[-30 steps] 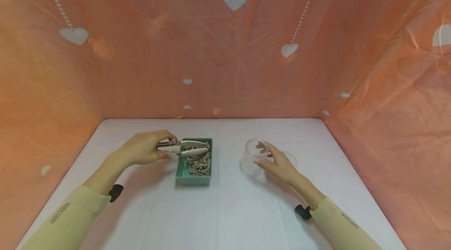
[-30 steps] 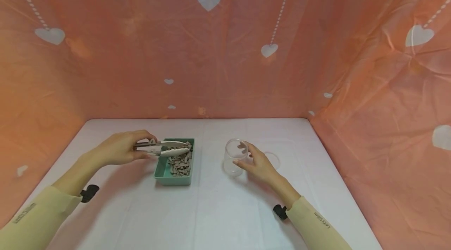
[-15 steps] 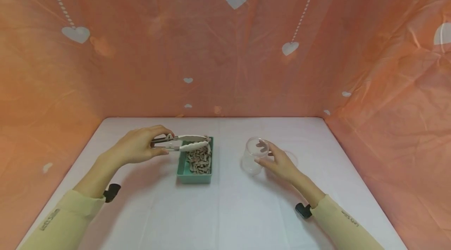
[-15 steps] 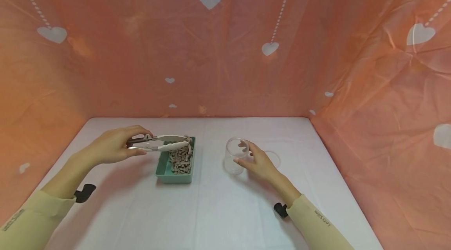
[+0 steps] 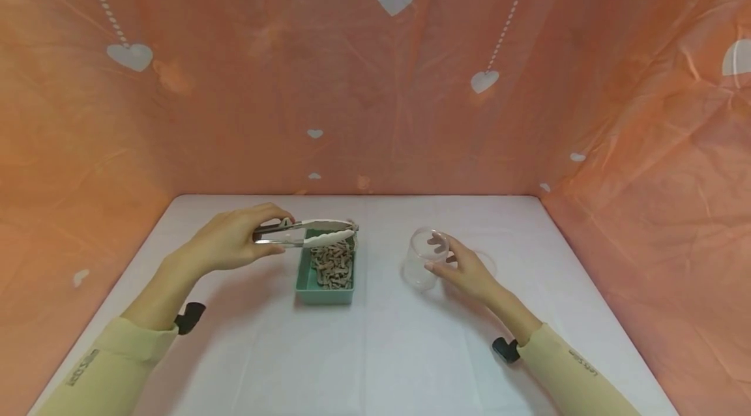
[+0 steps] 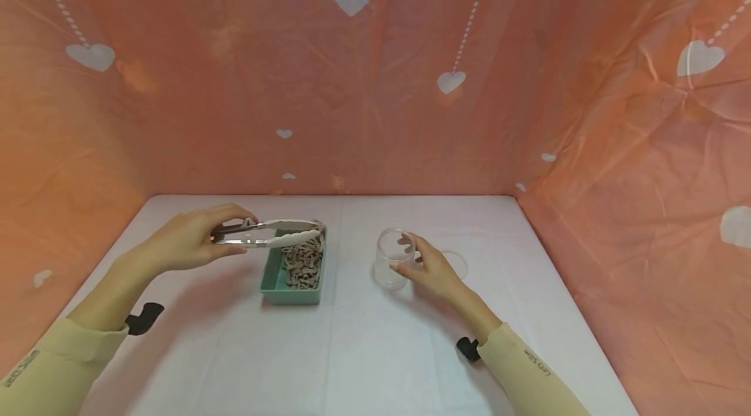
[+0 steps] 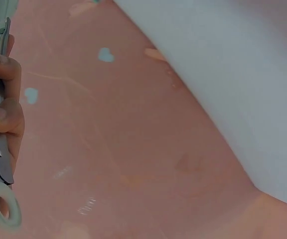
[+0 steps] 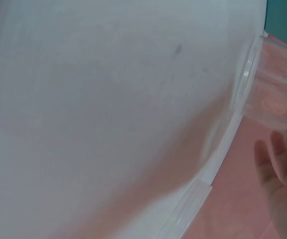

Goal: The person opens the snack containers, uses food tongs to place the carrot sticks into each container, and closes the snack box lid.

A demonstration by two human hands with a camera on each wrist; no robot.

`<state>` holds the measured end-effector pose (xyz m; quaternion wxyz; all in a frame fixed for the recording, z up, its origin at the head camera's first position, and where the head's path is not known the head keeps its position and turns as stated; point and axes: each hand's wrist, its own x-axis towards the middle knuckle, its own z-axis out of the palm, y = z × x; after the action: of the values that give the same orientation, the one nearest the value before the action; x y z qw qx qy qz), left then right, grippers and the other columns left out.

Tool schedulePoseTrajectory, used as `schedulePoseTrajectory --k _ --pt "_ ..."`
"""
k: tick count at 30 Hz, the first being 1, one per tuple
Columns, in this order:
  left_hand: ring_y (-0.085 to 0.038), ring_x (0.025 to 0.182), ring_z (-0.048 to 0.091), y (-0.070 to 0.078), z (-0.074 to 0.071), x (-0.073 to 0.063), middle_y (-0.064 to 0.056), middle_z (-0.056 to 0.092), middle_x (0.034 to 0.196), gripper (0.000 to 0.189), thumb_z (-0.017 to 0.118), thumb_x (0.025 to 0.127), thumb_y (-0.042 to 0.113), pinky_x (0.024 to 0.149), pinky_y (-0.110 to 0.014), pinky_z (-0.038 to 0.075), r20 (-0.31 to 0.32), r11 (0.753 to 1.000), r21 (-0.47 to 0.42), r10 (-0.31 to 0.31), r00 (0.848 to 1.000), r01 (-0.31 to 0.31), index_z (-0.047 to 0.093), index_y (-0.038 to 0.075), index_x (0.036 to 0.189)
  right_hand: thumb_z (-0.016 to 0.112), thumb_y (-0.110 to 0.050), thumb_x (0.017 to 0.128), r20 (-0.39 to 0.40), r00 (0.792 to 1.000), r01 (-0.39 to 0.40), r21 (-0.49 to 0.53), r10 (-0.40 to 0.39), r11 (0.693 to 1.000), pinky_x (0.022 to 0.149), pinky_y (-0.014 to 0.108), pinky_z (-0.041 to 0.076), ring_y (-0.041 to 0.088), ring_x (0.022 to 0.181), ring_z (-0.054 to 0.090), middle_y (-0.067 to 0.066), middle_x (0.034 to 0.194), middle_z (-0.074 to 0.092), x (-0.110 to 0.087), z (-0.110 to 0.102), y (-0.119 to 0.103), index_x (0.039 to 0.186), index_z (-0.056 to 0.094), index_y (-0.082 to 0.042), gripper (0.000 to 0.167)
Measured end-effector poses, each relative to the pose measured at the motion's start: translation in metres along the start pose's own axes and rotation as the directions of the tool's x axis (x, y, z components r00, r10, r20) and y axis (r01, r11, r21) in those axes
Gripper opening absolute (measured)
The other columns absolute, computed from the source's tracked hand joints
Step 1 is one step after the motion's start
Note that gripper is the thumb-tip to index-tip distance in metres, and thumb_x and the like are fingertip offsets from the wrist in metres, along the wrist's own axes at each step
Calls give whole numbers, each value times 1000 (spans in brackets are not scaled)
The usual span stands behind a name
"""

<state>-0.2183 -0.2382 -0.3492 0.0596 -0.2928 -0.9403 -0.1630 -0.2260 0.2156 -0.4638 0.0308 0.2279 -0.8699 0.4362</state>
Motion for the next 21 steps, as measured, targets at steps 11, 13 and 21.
schedulePoseTrajectory --k 11,13,21 --pt "-8 71 52 23 -2 24 5 67 108 46 84 89 37 66 -34 43 -41 995 -66 76 996 -79 67 25 129 74 -9 96 6 1000 -18 52 18 998 96 48 55 42 126 59 26 139 60 -1 0 -1 150 44 9 65" --pt "-9 70 51 27 -1 30 5 66 108 45 84 89 36 66 -34 43 -44 993 -74 89 995 -92 67 24 129 75 -11 96 8 1000 -28 63 28 998 97 49 55 40 126 60 25 139 60 -1 -1 -1 150 44 7 65" --pt "-12 81 61 46 6 53 6 69 122 45 84 89 32 77 -39 50 -57 981 -95 162 985 -167 68 22 130 76 -13 96 8 1000 -20 72 20 997 97 50 55 44 127 59 26 138 60 0 0 2 149 46 7 64"
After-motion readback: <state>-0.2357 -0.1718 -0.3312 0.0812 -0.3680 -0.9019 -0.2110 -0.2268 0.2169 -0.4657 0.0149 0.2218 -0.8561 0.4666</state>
